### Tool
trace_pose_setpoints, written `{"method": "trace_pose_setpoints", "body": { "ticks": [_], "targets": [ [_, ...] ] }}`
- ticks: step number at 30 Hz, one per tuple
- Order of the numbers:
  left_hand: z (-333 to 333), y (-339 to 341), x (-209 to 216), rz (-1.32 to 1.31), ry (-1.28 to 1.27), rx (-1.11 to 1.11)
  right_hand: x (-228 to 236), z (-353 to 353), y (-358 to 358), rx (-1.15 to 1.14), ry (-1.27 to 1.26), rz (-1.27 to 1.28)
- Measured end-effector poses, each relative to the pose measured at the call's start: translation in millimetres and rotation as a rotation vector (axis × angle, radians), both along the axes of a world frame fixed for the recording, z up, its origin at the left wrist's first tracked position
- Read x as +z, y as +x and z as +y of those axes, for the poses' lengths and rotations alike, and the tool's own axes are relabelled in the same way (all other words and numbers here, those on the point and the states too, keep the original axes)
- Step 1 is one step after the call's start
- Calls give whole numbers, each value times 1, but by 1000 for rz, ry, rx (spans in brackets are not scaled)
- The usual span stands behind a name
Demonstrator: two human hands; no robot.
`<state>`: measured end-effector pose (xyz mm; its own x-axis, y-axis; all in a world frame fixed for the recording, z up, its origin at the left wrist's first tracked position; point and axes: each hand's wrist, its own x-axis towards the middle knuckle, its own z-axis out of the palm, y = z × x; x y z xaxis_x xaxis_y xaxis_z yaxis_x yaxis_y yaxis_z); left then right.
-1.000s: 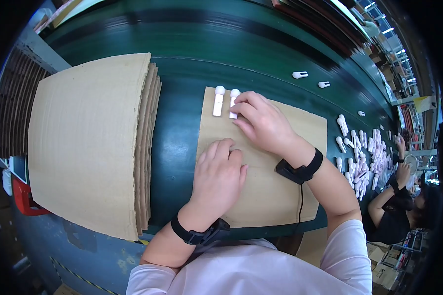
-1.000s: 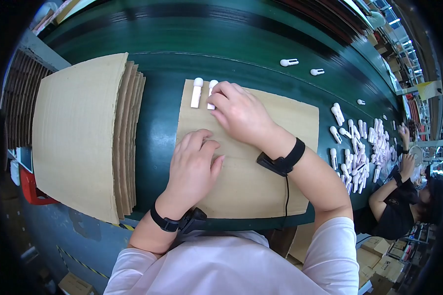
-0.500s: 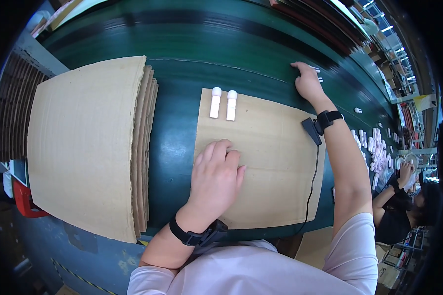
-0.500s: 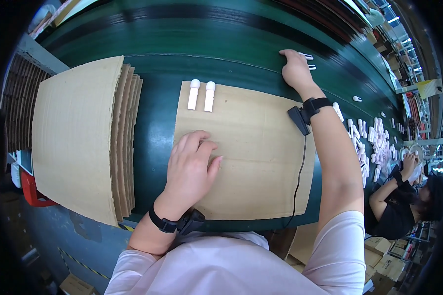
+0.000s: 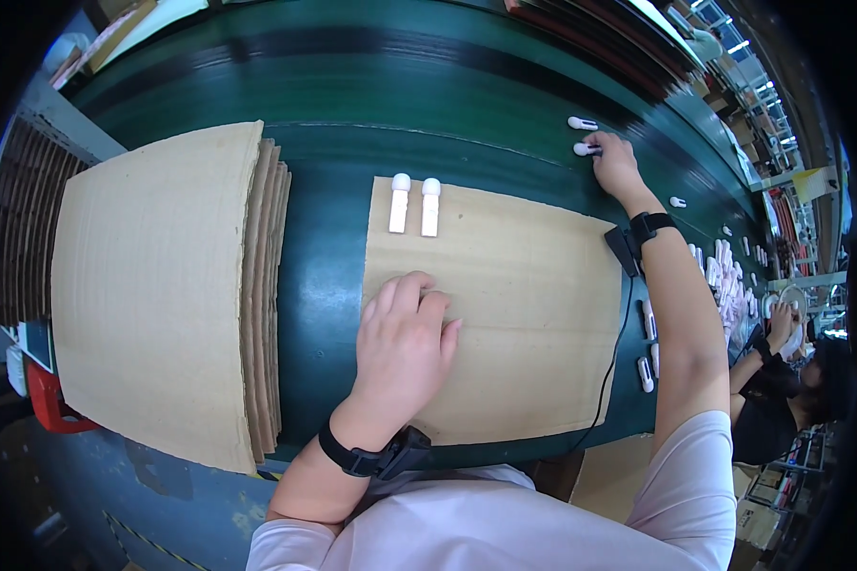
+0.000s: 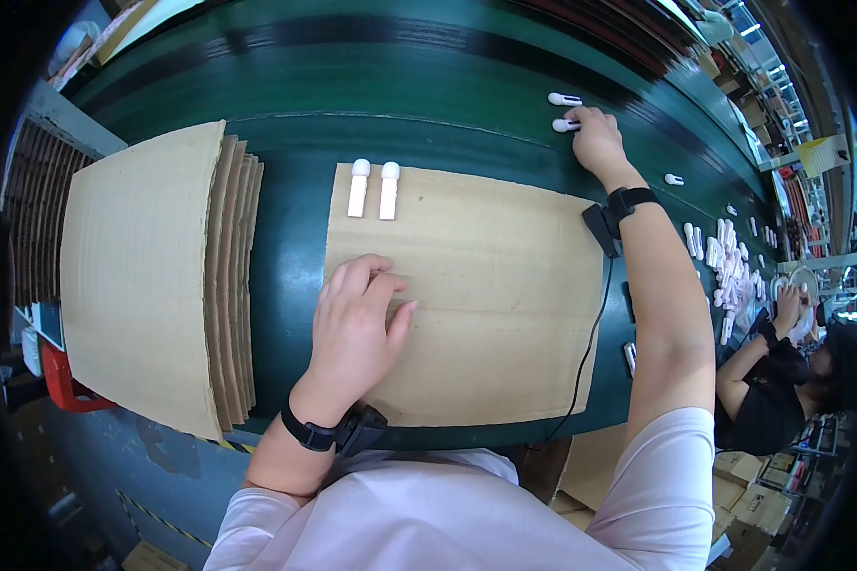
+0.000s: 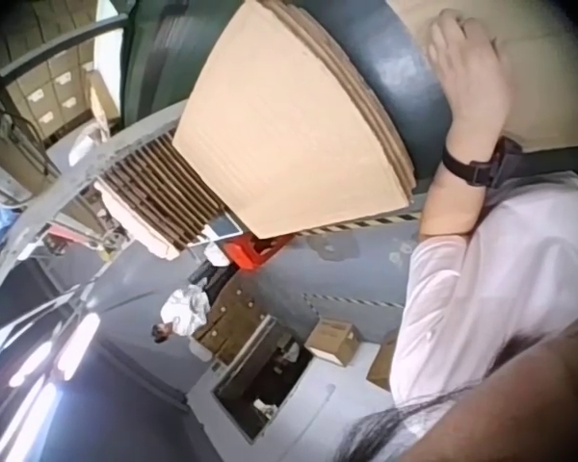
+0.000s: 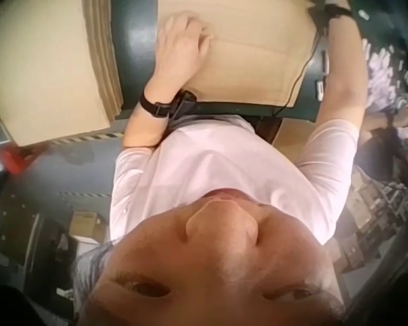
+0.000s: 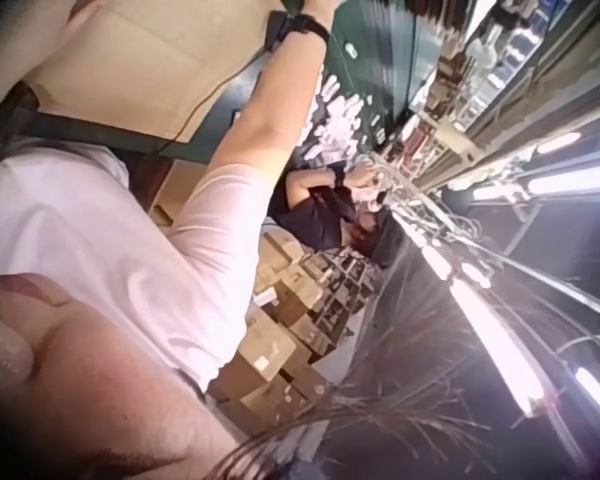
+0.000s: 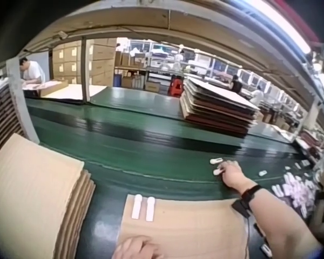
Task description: The person picks up white electronic devices from a pile, turns them over to inspect them, and arranges them into rows on a cardboard sheet.
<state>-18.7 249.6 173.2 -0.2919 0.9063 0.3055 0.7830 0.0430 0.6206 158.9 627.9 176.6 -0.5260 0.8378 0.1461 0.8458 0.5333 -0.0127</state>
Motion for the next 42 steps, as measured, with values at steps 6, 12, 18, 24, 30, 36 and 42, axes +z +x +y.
{"method": "trace_pose_setpoints", "body": {
  "ticks": [6, 12, 18, 24, 30, 36, 42],
  "targets": [
    [0, 0, 0, 5, 10, -5, 17, -36, -7, 114, -247, 300],
    [1, -1, 8, -174, 133, 5, 45, -184, -19, 365, -929, 862],
    [-1, 0, 16, -420, 348, -204, 54, -265, -9, 270, -1220, 944],
    [-4, -1, 10, -450, 328, -244, 46, -278, -2, 389, -966, 928],
    [-7, 0, 13, -574, 274, -271, 45, -276, -3, 651, -510, 711],
    [-4, 1, 12, -553, 333, -296, 52, -282, -7, 616, -467, 730],
    [-5, 0, 16, -498, 346, -310, 48, -284, 0, 513, -628, 820]
  ]
}}
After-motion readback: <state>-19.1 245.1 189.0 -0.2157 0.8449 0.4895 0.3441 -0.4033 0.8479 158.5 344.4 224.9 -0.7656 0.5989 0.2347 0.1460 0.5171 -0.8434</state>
